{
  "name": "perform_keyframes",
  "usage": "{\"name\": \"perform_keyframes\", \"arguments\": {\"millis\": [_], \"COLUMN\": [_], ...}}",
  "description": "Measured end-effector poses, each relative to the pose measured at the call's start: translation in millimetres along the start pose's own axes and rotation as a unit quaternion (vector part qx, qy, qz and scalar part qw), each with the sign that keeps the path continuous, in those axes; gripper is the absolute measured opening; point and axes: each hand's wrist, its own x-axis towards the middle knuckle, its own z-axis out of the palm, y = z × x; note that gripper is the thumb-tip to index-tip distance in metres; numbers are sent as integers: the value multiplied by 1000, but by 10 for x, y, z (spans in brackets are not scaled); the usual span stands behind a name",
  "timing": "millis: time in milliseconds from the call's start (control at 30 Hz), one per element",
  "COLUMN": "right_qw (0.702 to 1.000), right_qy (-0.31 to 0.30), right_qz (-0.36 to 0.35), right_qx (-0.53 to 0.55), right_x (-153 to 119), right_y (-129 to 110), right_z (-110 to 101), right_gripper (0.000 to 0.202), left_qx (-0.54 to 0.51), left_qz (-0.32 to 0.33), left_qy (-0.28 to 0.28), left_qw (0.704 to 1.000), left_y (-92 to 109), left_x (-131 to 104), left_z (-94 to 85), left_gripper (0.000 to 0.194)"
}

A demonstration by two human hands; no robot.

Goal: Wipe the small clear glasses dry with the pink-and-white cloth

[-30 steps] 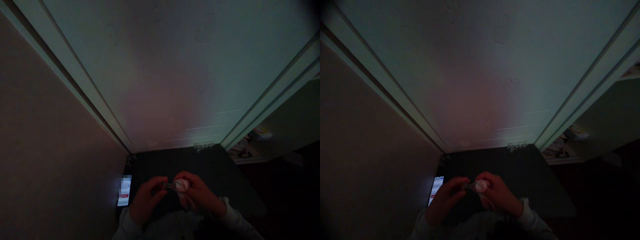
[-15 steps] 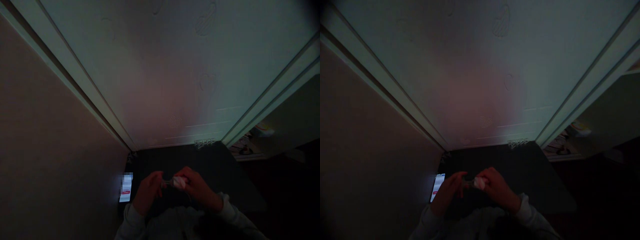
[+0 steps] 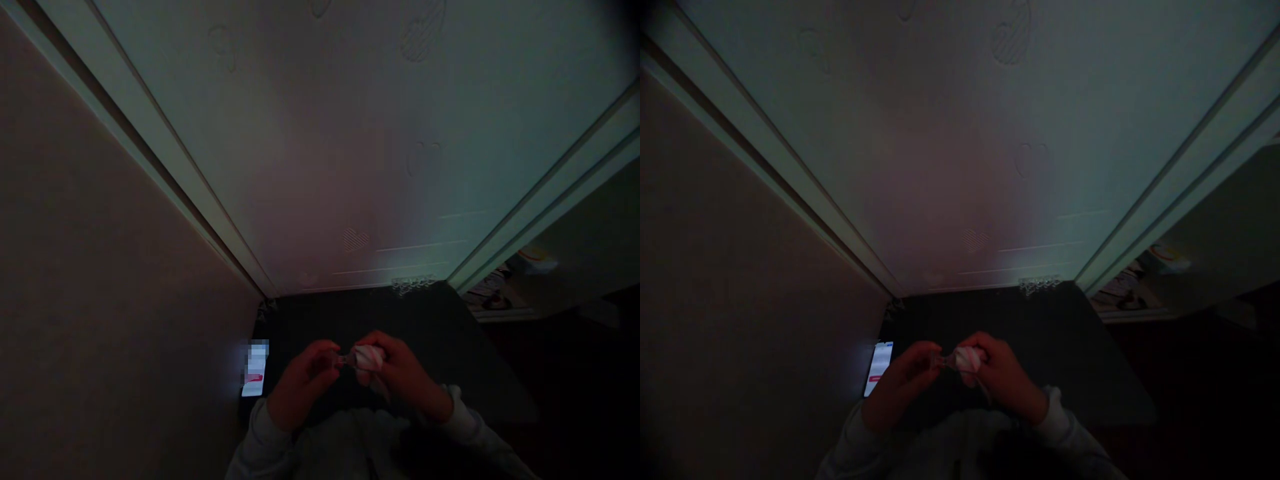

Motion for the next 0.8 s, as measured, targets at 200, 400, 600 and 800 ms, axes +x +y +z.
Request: {"name": "perform_keyframes", "arguments": {"millis": [200,400,600,800], "right_qw": [997,978,941,930], "right_qy": [1,-47,-81,-50], "right_qz": [31,84,135,123], "right_qx": [65,186,298,344], "right_x": [15,58,58,47], "right_y": [-50,-59,-77,-41], "right_z": [6,-10,15,22], "right_gripper": [11,9,6,22], "left_qx": [66,153,172,162], "left_qz": [38,43,47,60], "left_qy": [-14,-11,9,49], "left_qw": [997,987,984,984], "left_y": [23,52,72,43], "left_x": [-22,-52,-36,-18], "left_z": [-29,-33,2,21], "left_gripper": [26,31,28,16]}}
